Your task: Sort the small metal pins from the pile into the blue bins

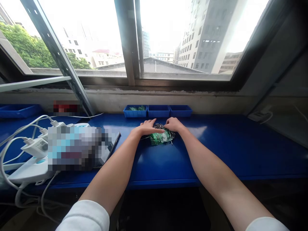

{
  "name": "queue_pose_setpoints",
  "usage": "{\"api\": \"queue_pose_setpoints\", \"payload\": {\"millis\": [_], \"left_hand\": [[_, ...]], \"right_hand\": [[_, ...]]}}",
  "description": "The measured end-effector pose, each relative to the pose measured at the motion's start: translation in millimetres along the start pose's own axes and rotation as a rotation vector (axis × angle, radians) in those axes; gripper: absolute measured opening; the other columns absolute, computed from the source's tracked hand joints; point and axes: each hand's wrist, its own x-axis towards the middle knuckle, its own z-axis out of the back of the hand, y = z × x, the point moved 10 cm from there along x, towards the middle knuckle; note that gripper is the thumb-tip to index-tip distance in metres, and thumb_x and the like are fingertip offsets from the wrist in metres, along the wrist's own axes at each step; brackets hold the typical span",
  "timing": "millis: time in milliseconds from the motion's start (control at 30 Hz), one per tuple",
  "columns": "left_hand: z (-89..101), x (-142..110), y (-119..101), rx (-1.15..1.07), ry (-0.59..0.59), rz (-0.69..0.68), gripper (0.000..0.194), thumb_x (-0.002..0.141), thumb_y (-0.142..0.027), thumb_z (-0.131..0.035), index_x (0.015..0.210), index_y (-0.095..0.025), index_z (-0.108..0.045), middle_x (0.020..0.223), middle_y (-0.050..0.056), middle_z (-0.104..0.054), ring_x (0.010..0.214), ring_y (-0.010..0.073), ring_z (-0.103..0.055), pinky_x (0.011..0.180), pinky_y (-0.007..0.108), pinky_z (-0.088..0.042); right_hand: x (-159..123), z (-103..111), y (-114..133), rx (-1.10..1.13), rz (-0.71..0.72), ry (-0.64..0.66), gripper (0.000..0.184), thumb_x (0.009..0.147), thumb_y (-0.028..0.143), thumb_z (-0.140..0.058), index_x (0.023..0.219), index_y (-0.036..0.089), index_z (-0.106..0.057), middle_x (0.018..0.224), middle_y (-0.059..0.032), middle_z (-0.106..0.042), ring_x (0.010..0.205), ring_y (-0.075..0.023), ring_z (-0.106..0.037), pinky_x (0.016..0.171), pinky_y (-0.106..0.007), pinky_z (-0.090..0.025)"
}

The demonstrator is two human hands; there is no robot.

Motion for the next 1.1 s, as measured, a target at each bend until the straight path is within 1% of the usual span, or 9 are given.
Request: {"api": "queue_pose_setpoints", "payload": {"millis": [100,167,367,533,667,767,867,967,1100], "left_hand": [[-13.6,-7,-8,0.063,0.141,-0.033,0.11,0.059,-0.074,-0.052,0.146,-0.027,-0.003,0.152,0.007,0.001,0.138,0.0347,-0.001,0.109,0.053,-0.009],[-18.6,-8,-12,0.097,0.159,-0.046,0.117,0.053,-0.073,-0.058,0.146,-0.028,-0.001,0.152,0.007,0.004,0.138,0.0355,0.004,0.109,0.054,-0.006],[-17.1,-4,-21,0.114,0.014,-0.108,0.114,0.051,-0.073,-0.06,0.145,-0.027,-0.015,0.152,0.008,-0.01,0.138,0.0362,-0.002,0.109,0.053,-0.006],[-8.2,-1,-24,0.043,-0.104,-0.168,0.106,0.054,-0.072,-0.06,0.142,-0.025,-0.026,0.149,0.009,-0.022,0.136,0.0351,-0.015,0.11,0.051,-0.009],[3.8,2,-19,-0.099,-0.217,-0.181,0.088,0.066,-0.066,-0.055,0.14,-0.023,-0.033,0.145,0.009,-0.033,0.132,0.0317,-0.029,0.108,0.045,-0.021],[22.9,1,-14,-0.2,-0.409,-0.179,0.074,0.074,-0.06,-0.053,0.134,-0.018,-0.042,0.135,0.012,-0.046,0.123,0.0286,-0.042,0.102,0.039,-0.033],[39.8,-6,-17,-0.301,-0.582,-0.268,0.062,0.076,-0.051,-0.056,0.126,-0.016,-0.05,0.114,0.01,-0.061,0.106,0.0234,-0.056,0.092,0.033,-0.042],[43.9,-9,-26,-0.4,-0.608,-0.375,0.04,0.079,-0.043,-0.055,0.108,-0.016,-0.063,0.092,0.005,-0.069,0.086,0.0181,-0.062,0.08,0.028,-0.047],[45.9,-10,-24,-0.418,-0.636,-0.351,0.024,0.079,-0.036,-0.056,0.084,-0.016,-0.069,0.079,0.003,-0.07,0.073,0.0164,-0.062,0.069,0.025,-0.047]], "right_hand": [[-2,0,4,-0.031,-0.011,-0.04,0.019,0.072,0.033,-0.059,0.076,0.017,-0.068,0.085,-0.0101,-0.069,0.078,-0.0213,-0.062,0.06,-0.025,-0.042],[-3,-1,3,-0.03,-0.032,-0.075,0.022,0.076,0.036,-0.056,0.078,0.017,-0.068,0.086,-0.0108,-0.069,0.08,-0.0222,-0.062,0.062,-0.026,-0.042],[-1,2,-3,0.145,-0.057,-0.234,0.026,0.081,0.041,-0.049,0.079,0.019,-0.064,0.084,-0.0083,-0.069,0.079,-0.0218,-0.061,0.065,-0.028,-0.04],[7,13,-15,0.506,-0.019,-0.418,0.031,0.081,0.043,-0.047,0.07,0.017,-0.058,0.073,-0.0062,-0.066,0.067,-0.0166,-0.058,0.063,-0.027,-0.041],[9,22,-22,0.794,0.07,-0.497,0.033,0.075,0.049,-0.054,0.074,0.016,-0.059,0.07,-0.0044,-0.063,0.063,-0.0148,-0.056,0.062,-0.027,-0.044],[5,27,-10,0.865,0.183,-0.434,0.033,0.067,0.048,-0.062,0.072,0.016,-0.061,0.062,-0.0028,-0.061,0.06,-0.0151,-0.056,0.062,-0.028,-0.045],[-1,25,13,0.902,0.28,-0.259,0.032,0.058,0.043,-0.072,0.073,0.015,-0.064,0.06,-0.002,-0.062,0.059,-0.0156,-0.057,0.061,-0.028,-0.045],[-9,23,25,0.939,0.297,-0.174,0.033,0.053,0.04,-0.077,0.069,0.016,-0.062,0.059,-0.0021,-0.063,0.058,-0.0156,-0.058,0.059,-0.028,-0.045],[-12,21,27,0.941,0.26,-0.171,0.034,0.056,0.045,-0.074,0.068,0.016,-0.061,0.055,-0.0016,-0.062,0.052,-0.0133,-0.054,0.053,-0.026,-0.042]]}}
